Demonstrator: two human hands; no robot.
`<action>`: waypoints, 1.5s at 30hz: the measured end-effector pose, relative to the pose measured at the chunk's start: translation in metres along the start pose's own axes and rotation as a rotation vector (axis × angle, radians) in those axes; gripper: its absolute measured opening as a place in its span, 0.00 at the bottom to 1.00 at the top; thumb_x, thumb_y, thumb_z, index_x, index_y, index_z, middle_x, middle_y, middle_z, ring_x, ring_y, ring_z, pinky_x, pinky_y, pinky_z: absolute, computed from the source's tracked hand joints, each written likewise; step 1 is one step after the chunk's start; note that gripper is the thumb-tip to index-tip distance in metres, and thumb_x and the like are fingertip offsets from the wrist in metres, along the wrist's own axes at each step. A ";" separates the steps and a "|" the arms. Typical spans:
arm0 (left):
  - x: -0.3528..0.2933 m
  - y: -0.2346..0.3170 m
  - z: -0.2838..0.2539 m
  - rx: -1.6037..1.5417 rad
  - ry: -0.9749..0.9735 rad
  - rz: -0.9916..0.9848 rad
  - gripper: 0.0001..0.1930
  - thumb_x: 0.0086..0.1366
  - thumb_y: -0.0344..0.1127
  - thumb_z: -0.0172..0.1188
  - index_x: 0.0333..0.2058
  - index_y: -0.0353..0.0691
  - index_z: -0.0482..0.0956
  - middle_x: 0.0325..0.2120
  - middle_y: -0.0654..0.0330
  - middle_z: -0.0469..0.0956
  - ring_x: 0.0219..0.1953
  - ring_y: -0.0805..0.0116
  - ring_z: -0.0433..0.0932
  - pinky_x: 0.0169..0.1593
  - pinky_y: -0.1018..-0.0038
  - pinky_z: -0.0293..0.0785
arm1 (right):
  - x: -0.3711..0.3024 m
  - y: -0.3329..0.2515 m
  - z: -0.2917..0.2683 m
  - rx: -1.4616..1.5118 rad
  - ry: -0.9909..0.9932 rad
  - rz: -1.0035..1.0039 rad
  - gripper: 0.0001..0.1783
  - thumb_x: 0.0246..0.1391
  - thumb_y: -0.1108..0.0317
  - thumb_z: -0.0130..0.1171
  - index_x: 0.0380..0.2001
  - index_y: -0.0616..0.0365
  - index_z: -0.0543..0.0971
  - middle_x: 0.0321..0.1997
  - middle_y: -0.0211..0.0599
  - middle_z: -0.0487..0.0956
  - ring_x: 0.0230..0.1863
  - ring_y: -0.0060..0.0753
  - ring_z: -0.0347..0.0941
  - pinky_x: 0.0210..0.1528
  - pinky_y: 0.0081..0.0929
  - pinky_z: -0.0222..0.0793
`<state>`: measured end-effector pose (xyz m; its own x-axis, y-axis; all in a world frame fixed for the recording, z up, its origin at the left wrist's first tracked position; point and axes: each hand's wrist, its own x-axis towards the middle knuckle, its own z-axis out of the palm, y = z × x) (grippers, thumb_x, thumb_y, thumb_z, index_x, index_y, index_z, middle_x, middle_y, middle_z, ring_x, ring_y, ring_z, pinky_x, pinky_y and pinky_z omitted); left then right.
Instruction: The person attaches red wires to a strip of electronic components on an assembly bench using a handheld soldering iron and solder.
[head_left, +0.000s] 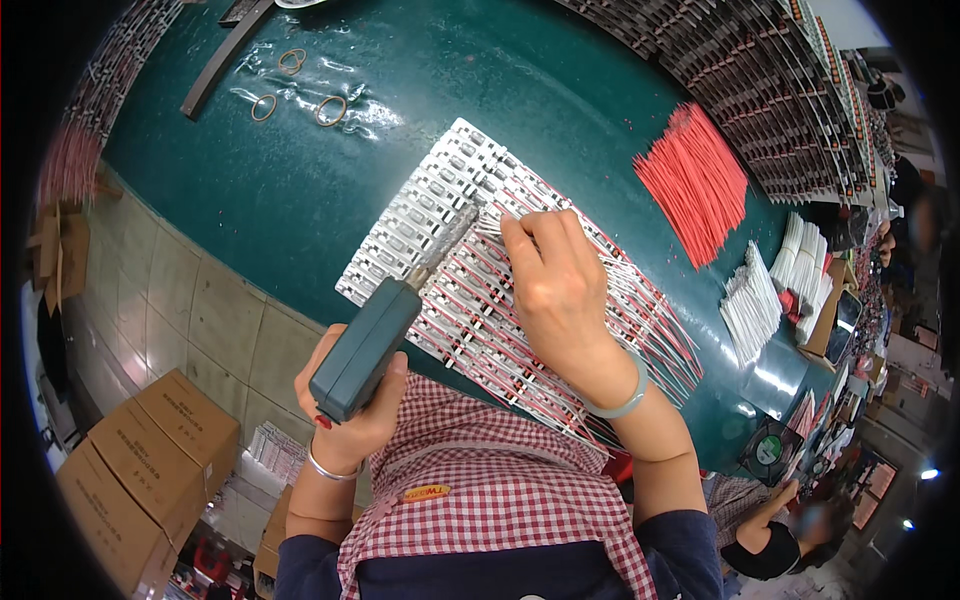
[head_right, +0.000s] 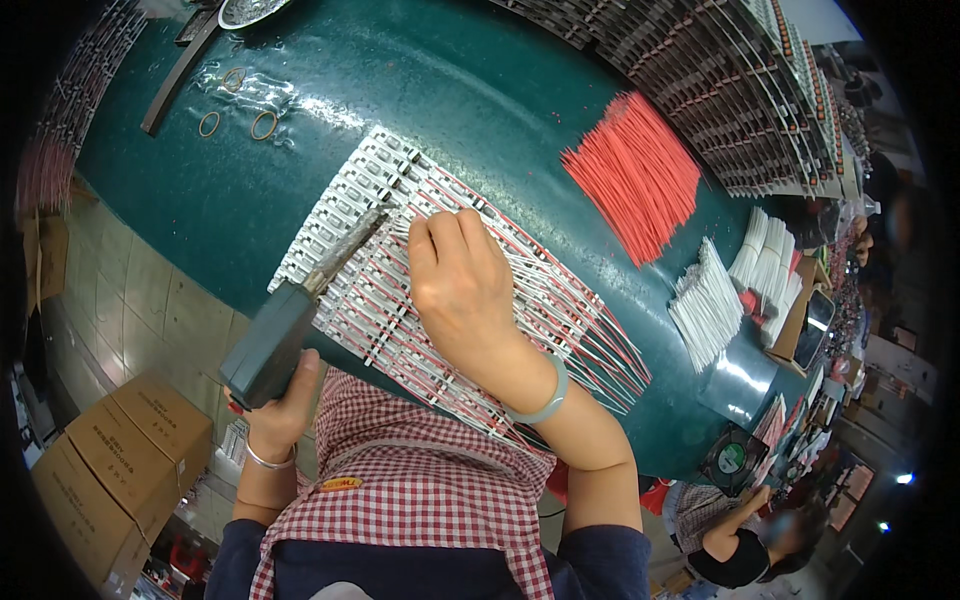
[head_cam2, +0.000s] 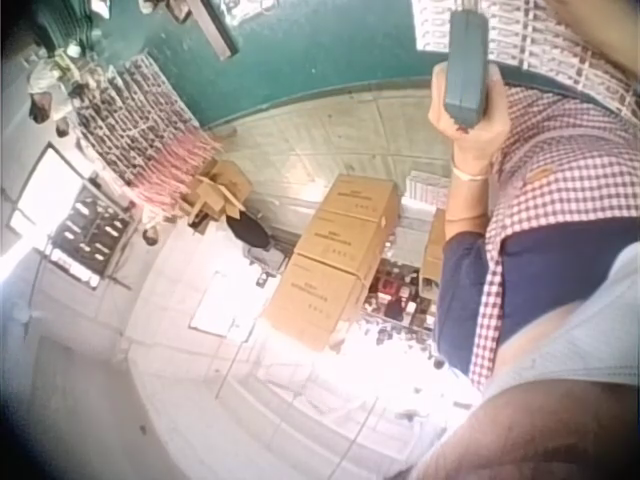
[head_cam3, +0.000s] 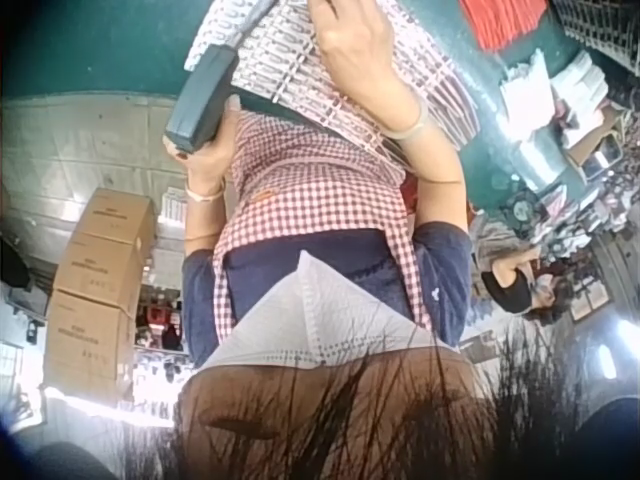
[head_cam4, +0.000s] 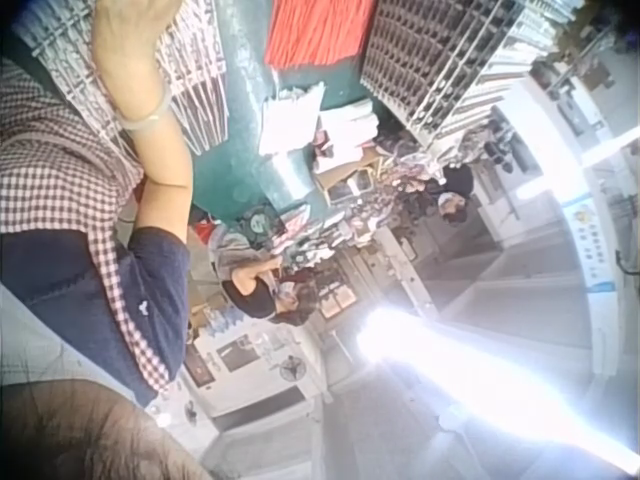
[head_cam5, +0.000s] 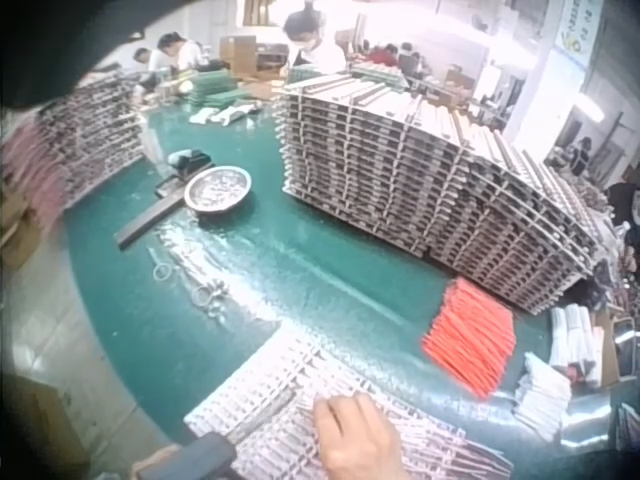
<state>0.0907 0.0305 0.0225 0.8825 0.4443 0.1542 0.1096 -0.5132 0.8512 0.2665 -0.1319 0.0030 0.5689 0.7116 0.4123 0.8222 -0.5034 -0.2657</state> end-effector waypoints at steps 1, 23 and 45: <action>-0.002 0.000 0.000 0.000 0.000 0.000 0.11 0.52 0.21 0.69 0.36 0.28 0.82 0.32 0.52 0.81 0.29 0.63 0.81 0.33 0.74 0.76 | 0.000 0.000 0.000 -0.001 -0.002 -0.004 0.15 0.43 0.78 0.59 0.38 0.72 0.79 0.32 0.42 0.71 0.36 0.39 0.69 0.34 0.32 0.71; 0.004 0.001 0.005 -0.057 -0.011 -0.023 0.11 0.51 0.19 0.67 0.36 0.28 0.81 0.32 0.52 0.80 0.29 0.64 0.80 0.34 0.74 0.75 | -0.003 -0.003 0.004 -0.008 0.037 0.008 0.15 0.42 0.79 0.60 0.37 0.70 0.79 0.33 0.42 0.72 0.35 0.39 0.70 0.31 0.30 0.71; -0.006 0.003 -0.003 -0.059 0.057 -0.066 0.13 0.51 0.21 0.69 0.37 0.27 0.83 0.35 0.48 0.83 0.34 0.58 0.84 0.39 0.72 0.80 | -0.004 -0.006 -0.003 0.006 0.050 0.009 0.17 0.40 0.78 0.59 0.39 0.70 0.79 0.33 0.41 0.73 0.36 0.40 0.71 0.33 0.32 0.71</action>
<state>0.0842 0.0285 0.0251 0.8465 0.5178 0.1239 0.1381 -0.4383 0.8882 0.2588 -0.1329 0.0054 0.5749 0.6817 0.4526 0.8172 -0.5066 -0.2750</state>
